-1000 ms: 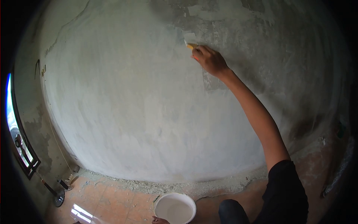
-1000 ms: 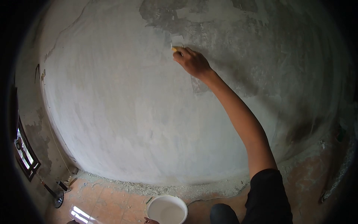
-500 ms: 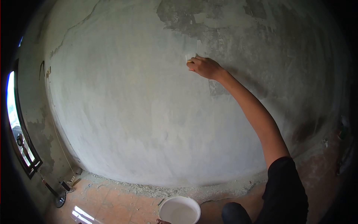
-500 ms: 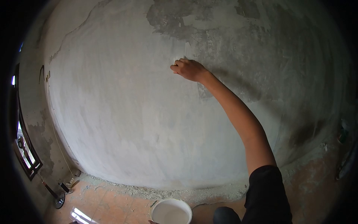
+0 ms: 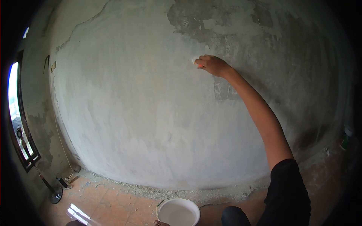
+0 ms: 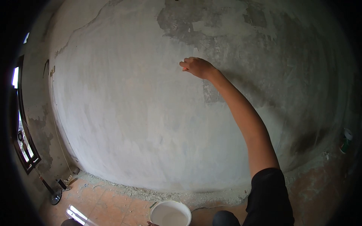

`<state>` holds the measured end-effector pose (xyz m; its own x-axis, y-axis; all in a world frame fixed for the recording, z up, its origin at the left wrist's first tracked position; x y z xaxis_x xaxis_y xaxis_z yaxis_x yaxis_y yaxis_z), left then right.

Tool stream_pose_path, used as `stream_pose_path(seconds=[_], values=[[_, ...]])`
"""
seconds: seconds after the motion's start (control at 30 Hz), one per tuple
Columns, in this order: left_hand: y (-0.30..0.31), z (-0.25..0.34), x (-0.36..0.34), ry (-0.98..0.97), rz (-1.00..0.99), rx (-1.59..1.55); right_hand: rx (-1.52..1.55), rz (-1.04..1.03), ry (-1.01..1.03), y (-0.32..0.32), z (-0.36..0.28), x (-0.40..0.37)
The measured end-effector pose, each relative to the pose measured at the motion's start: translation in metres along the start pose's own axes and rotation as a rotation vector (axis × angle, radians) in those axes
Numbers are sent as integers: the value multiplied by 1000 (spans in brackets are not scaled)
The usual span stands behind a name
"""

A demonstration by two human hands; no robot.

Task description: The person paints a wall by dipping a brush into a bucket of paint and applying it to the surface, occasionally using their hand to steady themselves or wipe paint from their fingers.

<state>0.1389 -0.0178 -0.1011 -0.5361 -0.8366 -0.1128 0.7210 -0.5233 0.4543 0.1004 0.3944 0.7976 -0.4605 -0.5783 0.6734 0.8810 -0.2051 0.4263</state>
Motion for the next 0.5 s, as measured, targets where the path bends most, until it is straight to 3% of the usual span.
stream_pose_path(seconds=[0.07,0.17,0.23,0.33,0.5], values=[[-4,-4,2,5,3,-7,43,-56,-31,12,-2,-8],[-8,-10,1,9,10,-10,152,74,-143,35,19,-16],[-10,-14,3,8,16,-14,29,218,-188,51,34,-13],[-12,-18,6,-5,26,-15,-79,242,-151,42,46,-9],[-18,-26,14,-28,41,-35,-100,110,-58,8,25,-27]])
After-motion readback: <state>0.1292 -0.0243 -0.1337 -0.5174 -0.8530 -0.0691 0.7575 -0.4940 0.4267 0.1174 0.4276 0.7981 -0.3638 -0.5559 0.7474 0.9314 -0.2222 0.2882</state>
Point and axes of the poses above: each hand's wrist, its own x-axis towards the middle knuckle, its own y-axis out of the back of the hand, z = x × y, the point moved 9 cm from there along x, towards the middle knuckle, and after that the axes turned 1 degree about -x, right-handed, at the moved point
